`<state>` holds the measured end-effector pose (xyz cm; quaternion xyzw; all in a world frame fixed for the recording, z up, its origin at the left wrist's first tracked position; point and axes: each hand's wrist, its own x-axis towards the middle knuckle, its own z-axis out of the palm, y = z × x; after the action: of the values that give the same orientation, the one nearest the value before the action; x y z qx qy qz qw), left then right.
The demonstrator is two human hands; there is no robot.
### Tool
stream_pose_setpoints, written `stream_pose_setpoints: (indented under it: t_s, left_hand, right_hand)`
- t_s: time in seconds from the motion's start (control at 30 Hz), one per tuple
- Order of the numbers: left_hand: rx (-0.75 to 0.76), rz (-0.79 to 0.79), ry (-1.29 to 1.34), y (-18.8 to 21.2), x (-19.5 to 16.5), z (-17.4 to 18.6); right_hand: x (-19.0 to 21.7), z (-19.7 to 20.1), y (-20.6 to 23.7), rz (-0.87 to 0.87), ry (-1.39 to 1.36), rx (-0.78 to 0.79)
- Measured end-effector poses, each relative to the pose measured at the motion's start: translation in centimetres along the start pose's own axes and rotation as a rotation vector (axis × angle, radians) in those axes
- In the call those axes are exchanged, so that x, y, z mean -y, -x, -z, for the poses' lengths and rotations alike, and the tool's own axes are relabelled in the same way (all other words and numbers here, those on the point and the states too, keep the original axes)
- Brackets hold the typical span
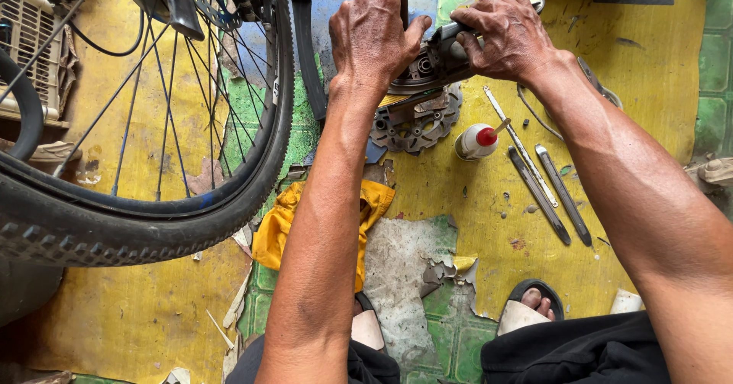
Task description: The person uses a T-handle wrench to tighten a bolt on the rear hub of a bicycle wheel mounted on a stand. They repeatedly apply lubricant from a small bottle to the hub area and continue tightening. The person then wipes their hands on a cloth.
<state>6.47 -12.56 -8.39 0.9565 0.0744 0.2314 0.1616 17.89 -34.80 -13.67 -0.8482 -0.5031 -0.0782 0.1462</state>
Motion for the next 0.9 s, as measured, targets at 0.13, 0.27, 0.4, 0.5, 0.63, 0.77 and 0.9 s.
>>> stream_pose_setpoints:
  t_s: [0.13, 0.27, 0.4, 0.5, 0.63, 0.77, 0.9]
  left_hand:
    - [-0.013, -0.006, 0.001, 0.02, -0.03, 0.04]
    - [-0.017, -0.006, 0.011, -0.05, -0.08, 0.06]
    - [-0.022, -0.009, 0.001, -0.06, 0.00, -0.03]
    - [-0.040, -0.011, -0.015, 0.02, -0.03, -0.09]
    - [-0.021, -0.001, 0.004, 0.04, -0.06, 0.10]
    - [-0.025, 0.000, 0.015, 0.02, -0.23, 0.33]
    - [-0.030, -0.008, 0.012, 0.05, -0.27, 0.47]
  right_hand:
    - [-0.01, -0.10, 0.03, 0.002, 0.006, -0.006]
    - [-0.04, -0.21, 0.04, -0.001, 0.008, -0.008]
    - [-0.08, -0.23, 0.06, 0.000, 0.013, -0.011]
    - [-0.09, -0.23, 0.13, -0.010, 0.003, 0.003]
    - [-0.10, -0.32, 0.13, 0.001, 0.017, -0.010]
    - [-0.14, -0.36, 0.14, -0.001, 0.020, -0.004]
    - [-0.08, -0.32, 0.12, -0.009, 0.020, 0.001]
